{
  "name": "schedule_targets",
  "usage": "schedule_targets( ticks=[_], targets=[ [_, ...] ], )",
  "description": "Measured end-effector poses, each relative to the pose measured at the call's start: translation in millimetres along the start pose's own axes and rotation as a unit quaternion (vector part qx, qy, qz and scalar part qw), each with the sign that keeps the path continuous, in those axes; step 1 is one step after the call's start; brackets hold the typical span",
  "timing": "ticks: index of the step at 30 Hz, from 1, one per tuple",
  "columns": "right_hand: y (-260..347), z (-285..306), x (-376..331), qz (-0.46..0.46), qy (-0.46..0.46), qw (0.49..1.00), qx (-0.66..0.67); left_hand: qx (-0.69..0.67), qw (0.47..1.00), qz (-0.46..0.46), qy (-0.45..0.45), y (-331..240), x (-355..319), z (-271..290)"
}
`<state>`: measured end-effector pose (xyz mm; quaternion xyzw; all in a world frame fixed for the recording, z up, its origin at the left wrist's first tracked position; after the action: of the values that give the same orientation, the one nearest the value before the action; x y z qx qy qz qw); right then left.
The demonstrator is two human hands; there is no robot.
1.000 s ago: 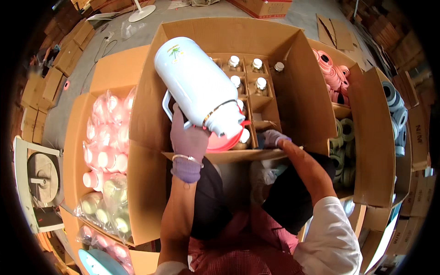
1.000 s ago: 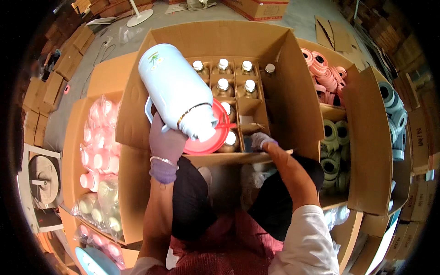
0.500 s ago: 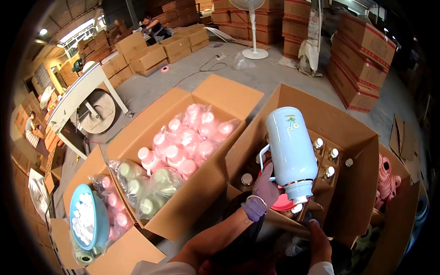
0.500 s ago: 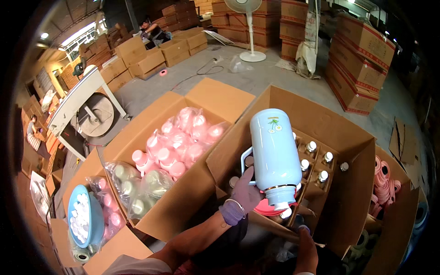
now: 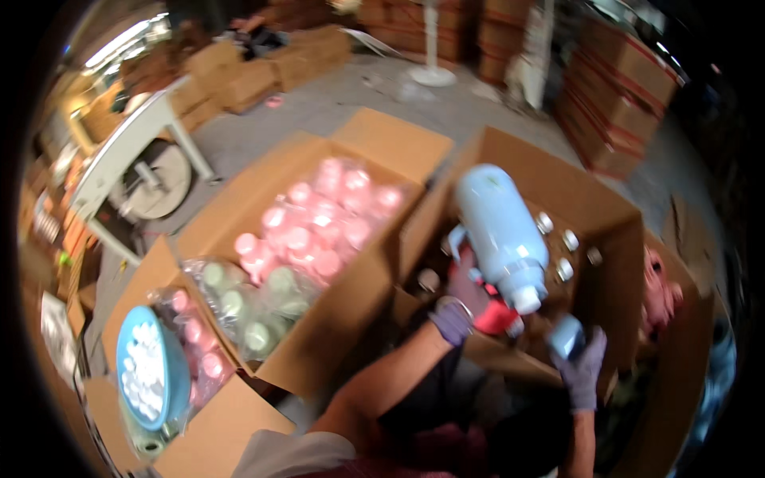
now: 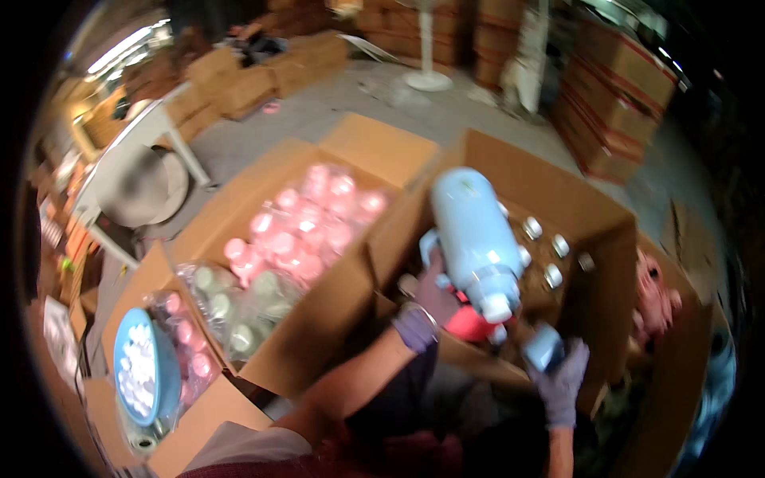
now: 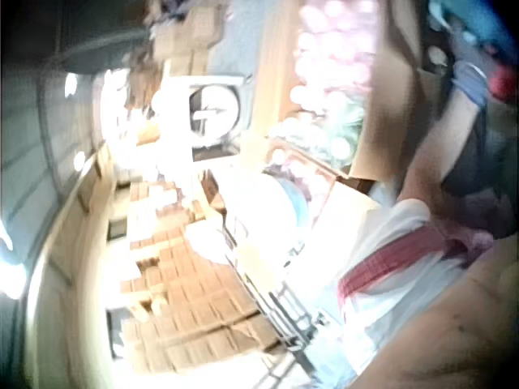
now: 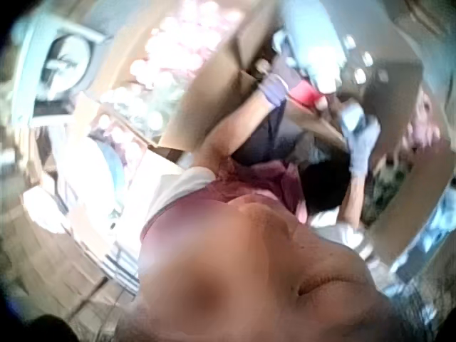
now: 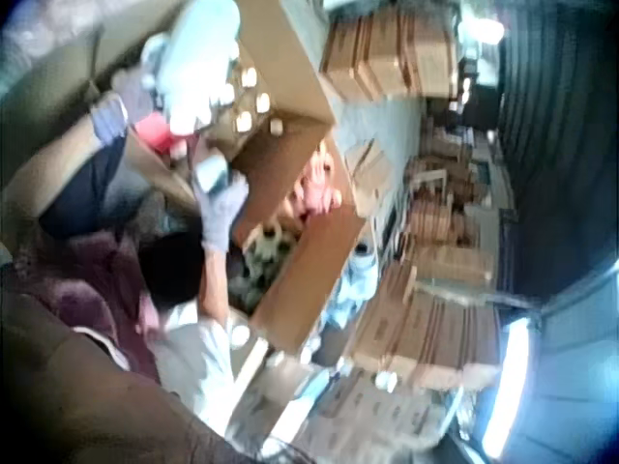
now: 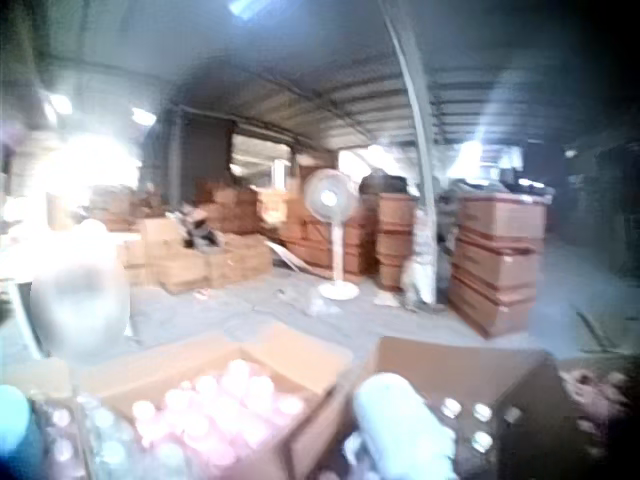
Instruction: The person sits on the floor in a warehouse and assembles thermos flasks. They pick up a flask body, insert a metal liner, and secure the lid. They then place the assembled unit into a plastic bag and set it aside. This process is repeated for multiple units of different colors.
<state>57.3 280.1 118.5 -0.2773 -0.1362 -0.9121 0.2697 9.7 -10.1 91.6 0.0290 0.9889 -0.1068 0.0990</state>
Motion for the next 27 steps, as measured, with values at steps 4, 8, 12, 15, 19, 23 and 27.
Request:
schedule_targets(
  ticks=[4,8,12,15,19,23,27],
  targets=[
    [64,31,39,-0.225,-0.083,0.750,0.617,-0.011,0.995,0.062,-0.075,-15,-21,-1],
    [71,-15,64,-0.190,-0.082,0.798,0.567,0.045,0.994,0.048,-0.088,-8,-27,-17],
    [88,-32,75,0.017,-0.092,0.949,0.300,0.074,0.994,0.050,-0.067,-4,-23,-10],
    [110,-29,77,0.180,-0.095,0.960,0.192,0.074,0.990,0.059,-0.103,-5,-22,-2],
    [106,-36,68,0.077,-0.031,0.972,0.218,0.112,0.993,0.036,-0.032,-6,-22,-2],
    [104,-42,48,-0.049,-0.075,0.922,0.377,0.173,0.984,-0.027,-0.024,-9,-15,11],
    [125,-39,59,-0.086,-0.064,0.896,0.432,0.286,0.948,-0.132,-0.041,-21,1,43]
  ],
)
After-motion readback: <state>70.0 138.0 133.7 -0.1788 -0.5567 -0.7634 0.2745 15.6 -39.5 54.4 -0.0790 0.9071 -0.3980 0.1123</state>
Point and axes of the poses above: each hand's wrist, its own x-axis towards the middle knuckle, its own z-axis out of the back of the hand, y = z × x, the point moved 3 cm from there along x, towards the middle knuckle, and after that the axes turned 10 degrees about z, right-handed, at the moved point
